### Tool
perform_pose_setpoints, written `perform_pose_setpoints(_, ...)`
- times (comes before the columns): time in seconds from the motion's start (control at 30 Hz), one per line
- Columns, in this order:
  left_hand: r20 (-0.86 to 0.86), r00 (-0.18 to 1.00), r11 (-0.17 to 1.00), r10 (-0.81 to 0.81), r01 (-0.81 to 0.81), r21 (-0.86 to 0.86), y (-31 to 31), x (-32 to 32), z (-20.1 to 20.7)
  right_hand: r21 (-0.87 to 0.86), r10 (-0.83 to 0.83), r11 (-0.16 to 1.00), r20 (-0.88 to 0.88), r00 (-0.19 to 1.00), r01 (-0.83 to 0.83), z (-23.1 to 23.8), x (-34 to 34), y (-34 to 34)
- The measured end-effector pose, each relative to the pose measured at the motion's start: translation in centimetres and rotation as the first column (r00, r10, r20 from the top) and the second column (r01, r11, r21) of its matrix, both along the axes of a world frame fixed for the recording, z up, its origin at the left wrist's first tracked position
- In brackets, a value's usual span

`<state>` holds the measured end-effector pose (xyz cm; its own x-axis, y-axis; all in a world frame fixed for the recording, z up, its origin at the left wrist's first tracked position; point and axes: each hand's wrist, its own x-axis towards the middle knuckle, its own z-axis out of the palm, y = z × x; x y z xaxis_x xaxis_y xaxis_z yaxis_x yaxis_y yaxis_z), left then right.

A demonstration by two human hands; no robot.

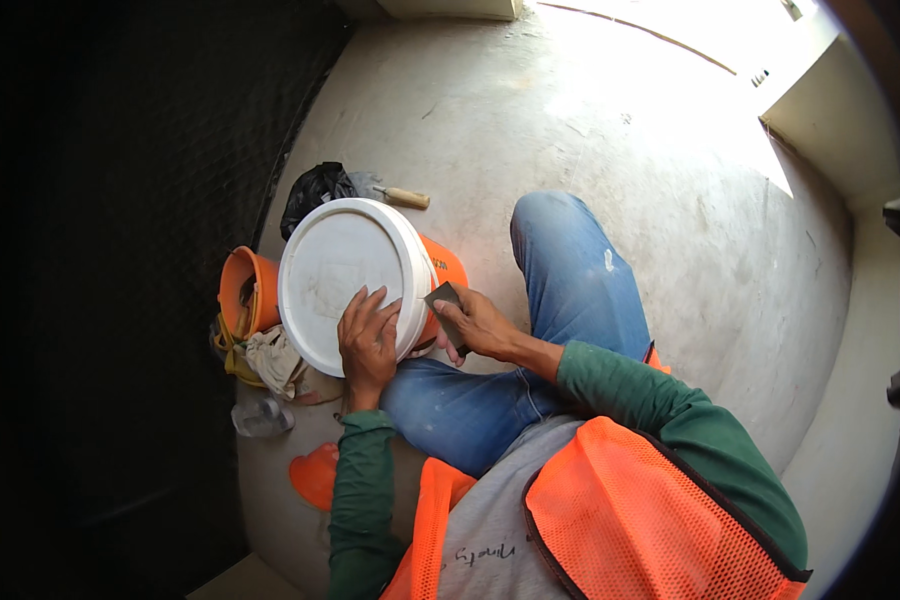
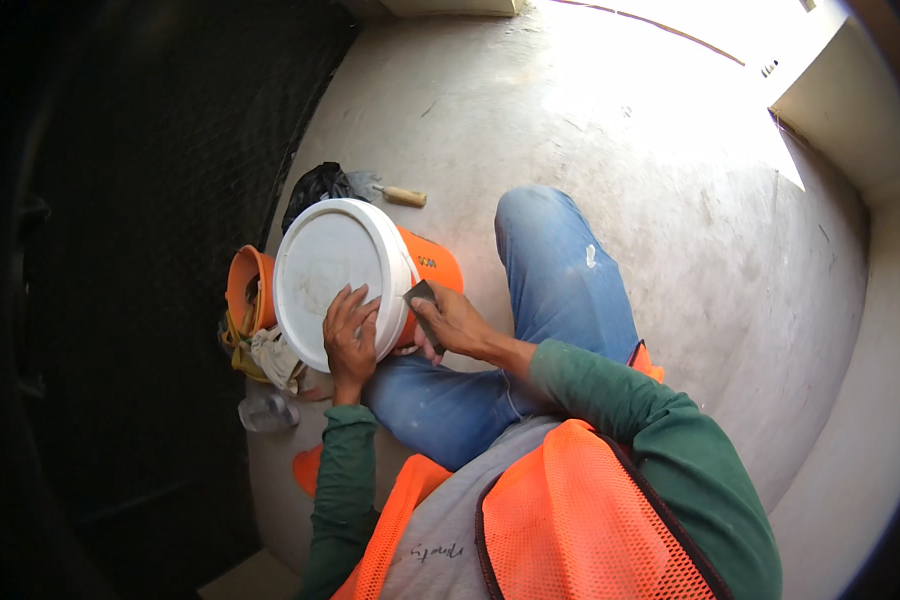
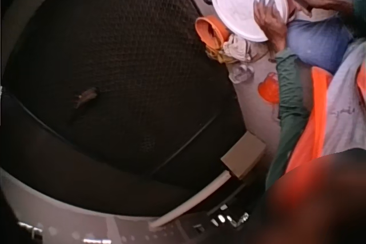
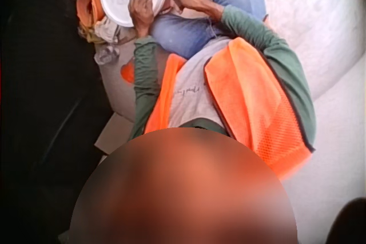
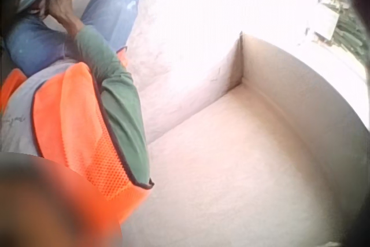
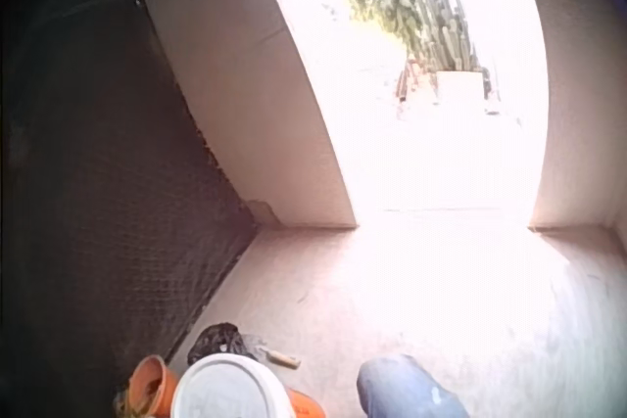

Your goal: The person sits on the floor and uses a utility knife to cut a rectangular opening in the lid of a white bucket. They then remove the cut piece and the lid's retaining ring, and walk outside to discard the cut piece.

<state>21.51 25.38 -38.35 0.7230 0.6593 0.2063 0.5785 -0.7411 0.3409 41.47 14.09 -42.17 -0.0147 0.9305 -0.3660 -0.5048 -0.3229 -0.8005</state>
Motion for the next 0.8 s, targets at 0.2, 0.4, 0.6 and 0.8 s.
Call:
perform_pose_setpoints(0.2, -0.001, 1.000, 1.000, -0.006, 0.006, -0.007, 0.0, 0.1, 0.1, -0.065, -0.073, 0.996, -0.089, 0.993, 0.067, 0.0, -0.8, -0.2)
perform_pose_setpoints(0.4, -0.002, 1.000, 1.000, -0.006, 0.006, -0.017, -0.1, 0.1, -0.2, -0.198, -0.277, 0.954, -0.300, 0.913, 0.224, 0.4, -3.3, 0.5)
perform_pose_setpoints(0.6, 0.003, 1.000, 0.999, -0.014, 0.014, -0.034, 0.3, -0.3, -0.8, -0.204, -0.354, 0.921, -0.082, 0.932, 0.332, 1.8, -4.7, 0.3)
perform_pose_setpoints(0.8, -0.019, 0.999, 0.999, -0.037, 0.037, -0.025, 0.3, 0.0, -0.1, -0.204, -0.350, 0.924, -0.103, 0.931, 0.324, 1.5, -2.5, 0.2)
